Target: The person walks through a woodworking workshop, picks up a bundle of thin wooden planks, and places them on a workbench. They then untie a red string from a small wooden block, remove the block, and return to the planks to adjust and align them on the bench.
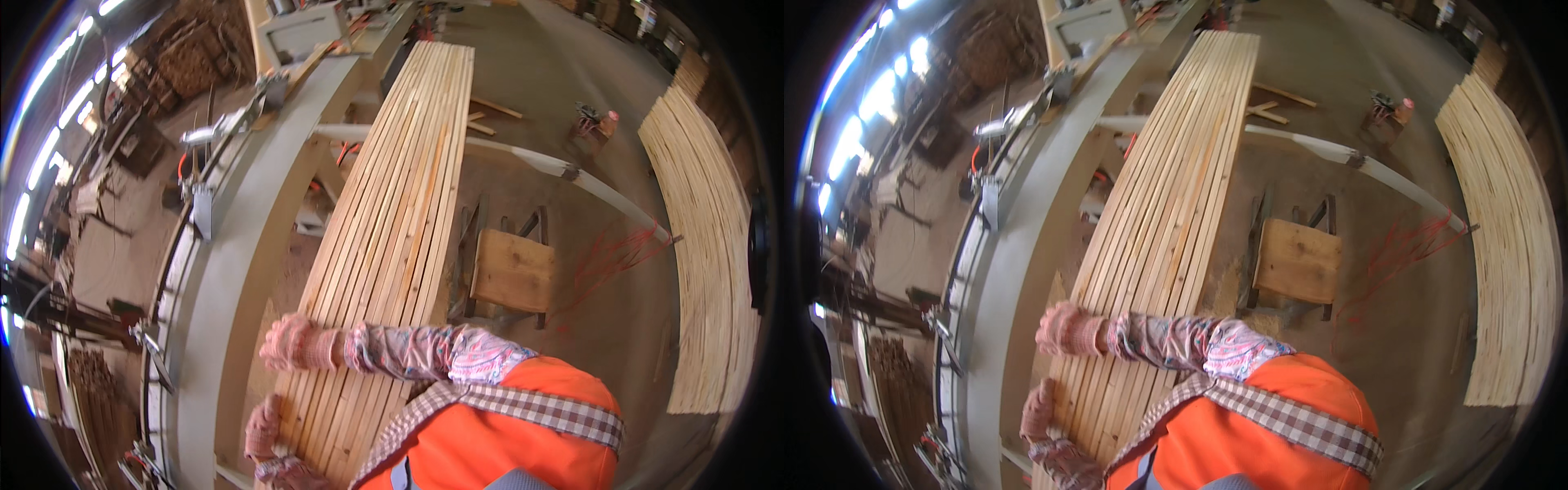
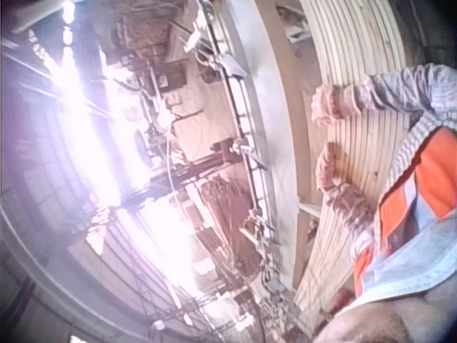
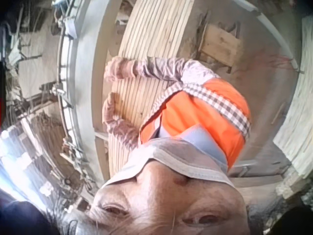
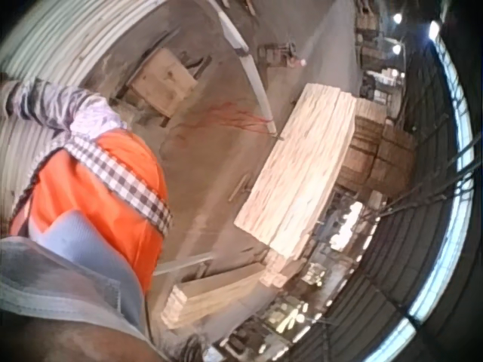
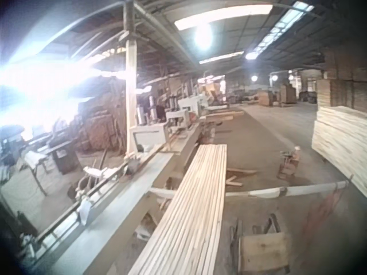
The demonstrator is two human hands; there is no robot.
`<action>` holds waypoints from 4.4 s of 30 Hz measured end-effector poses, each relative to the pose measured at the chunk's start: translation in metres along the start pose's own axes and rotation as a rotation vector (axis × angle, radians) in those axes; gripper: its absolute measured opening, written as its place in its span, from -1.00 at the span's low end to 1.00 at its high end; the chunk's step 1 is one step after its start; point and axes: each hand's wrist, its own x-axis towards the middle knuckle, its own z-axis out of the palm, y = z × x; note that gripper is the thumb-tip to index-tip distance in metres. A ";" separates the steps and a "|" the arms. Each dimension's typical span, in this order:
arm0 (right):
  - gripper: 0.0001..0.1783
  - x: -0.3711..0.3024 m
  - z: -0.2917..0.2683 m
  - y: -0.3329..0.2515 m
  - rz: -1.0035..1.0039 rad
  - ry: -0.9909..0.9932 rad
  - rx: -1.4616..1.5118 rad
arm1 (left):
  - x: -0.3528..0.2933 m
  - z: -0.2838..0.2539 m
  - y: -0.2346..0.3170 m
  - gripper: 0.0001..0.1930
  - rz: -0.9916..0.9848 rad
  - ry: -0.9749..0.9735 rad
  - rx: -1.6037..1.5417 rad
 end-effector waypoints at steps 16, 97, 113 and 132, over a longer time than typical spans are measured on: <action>-0.68 0.007 -0.008 -0.004 -0.036 -0.314 -0.051 | -0.017 -0.028 0.089 -0.58 -0.590 0.201 -0.073; -0.51 0.032 0.007 -0.044 -0.035 -0.311 0.225 | -0.036 -0.073 0.104 -0.19 -1.000 -0.131 -0.180; -0.63 0.030 0.010 -0.048 -0.229 -0.187 0.269 | -0.046 -0.063 0.095 -0.30 -0.960 -0.090 -0.221; -0.20 0.026 -0.018 -0.053 -0.026 -0.712 0.078 | -0.070 -0.010 0.140 -0.44 -0.738 0.501 0.158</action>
